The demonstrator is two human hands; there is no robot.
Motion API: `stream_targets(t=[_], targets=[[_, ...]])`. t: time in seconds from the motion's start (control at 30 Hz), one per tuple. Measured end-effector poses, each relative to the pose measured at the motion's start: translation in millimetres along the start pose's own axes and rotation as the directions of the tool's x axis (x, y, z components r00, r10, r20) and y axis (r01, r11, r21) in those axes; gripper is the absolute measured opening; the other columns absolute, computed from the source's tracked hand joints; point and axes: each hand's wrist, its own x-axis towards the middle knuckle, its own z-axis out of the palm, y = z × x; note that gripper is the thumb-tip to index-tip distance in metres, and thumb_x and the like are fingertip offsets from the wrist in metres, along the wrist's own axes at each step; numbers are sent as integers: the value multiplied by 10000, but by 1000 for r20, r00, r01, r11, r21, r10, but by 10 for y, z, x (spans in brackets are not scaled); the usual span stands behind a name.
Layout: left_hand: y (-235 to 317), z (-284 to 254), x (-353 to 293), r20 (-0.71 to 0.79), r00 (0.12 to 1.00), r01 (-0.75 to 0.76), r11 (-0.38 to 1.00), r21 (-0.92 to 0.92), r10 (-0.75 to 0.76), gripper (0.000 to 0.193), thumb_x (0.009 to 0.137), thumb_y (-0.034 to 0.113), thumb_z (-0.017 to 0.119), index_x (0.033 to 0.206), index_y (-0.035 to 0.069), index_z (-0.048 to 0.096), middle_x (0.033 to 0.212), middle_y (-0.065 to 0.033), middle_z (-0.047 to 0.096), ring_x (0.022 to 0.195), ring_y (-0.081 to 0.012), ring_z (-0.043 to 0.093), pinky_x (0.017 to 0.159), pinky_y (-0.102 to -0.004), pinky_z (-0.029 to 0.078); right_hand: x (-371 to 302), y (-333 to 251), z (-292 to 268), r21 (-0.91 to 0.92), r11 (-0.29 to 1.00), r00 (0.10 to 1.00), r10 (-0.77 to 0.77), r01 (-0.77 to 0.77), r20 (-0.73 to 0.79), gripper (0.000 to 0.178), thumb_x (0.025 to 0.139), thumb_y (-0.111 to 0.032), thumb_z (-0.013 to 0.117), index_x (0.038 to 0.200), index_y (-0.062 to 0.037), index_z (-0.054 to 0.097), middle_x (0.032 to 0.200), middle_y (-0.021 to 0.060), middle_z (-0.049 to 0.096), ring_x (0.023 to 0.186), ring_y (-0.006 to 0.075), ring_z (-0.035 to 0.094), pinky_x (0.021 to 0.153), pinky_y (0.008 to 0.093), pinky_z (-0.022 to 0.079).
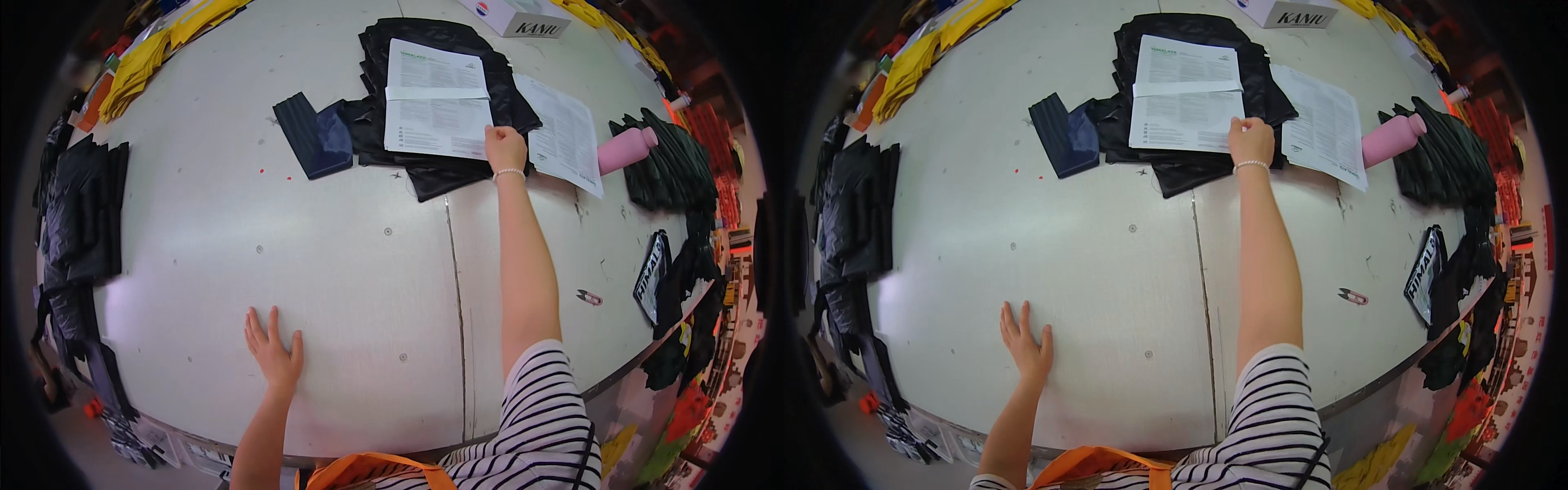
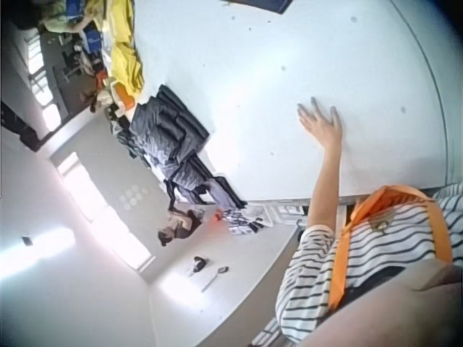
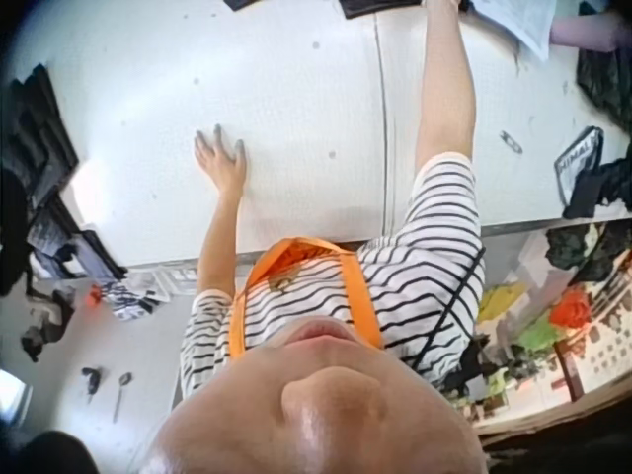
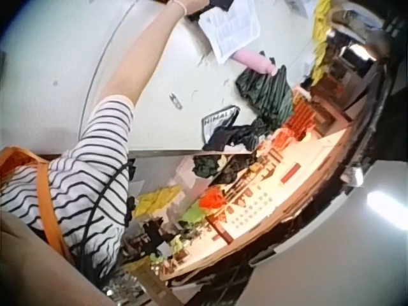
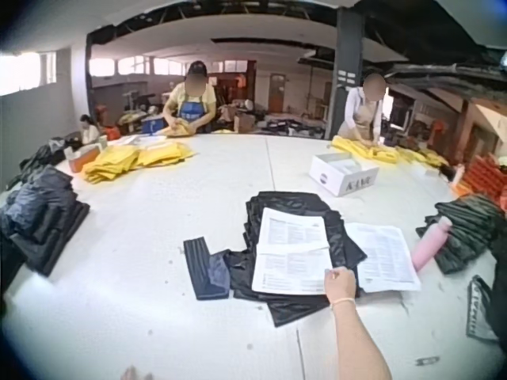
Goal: The person folds a black raincoat on a white table, smoothing the fabric and aligning the edges. They then place the folded coat into a plastic bag labeled 'HIMALAYA' and set it aside with other packaged items.
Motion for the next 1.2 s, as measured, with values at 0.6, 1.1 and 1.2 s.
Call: stream_targets(t=[0.6,1.1,1.2], targets=[[-17,3,-42,-13,1000,12,999,32,-11,568,823,174,606,1360,123,427,1488,-182,229,1364,-384,202,1093,-499,191,-102,-158,-292,585,529,763,212,-615,610,303,842,-81,602,1132,-7,548,1042,108,615,912,218,619,751,381,556],[1640,200,1248,-70,801,-597,782,-178,595,613,777,156,664,1323,23,419,1382,-163,408,1291,-351,349,1056,-445,291,-3172,1899,-3141,450,474,647,442,-757,621,415,904,-114,559,1276,37,455,1125,100,592,1016,195,573,873,319,456],[2388,556,1805,-59,687,-719,666,-197,725,569,806,187,644,1313,32,437,1397,-130,410,1309,-306,346,1072,-412,293,-3128,1868,-3210,26,756,631,527,-654,570,407,914,-178,563,1244,44,475,1073,160,623,973,252,604,822,335,473]])
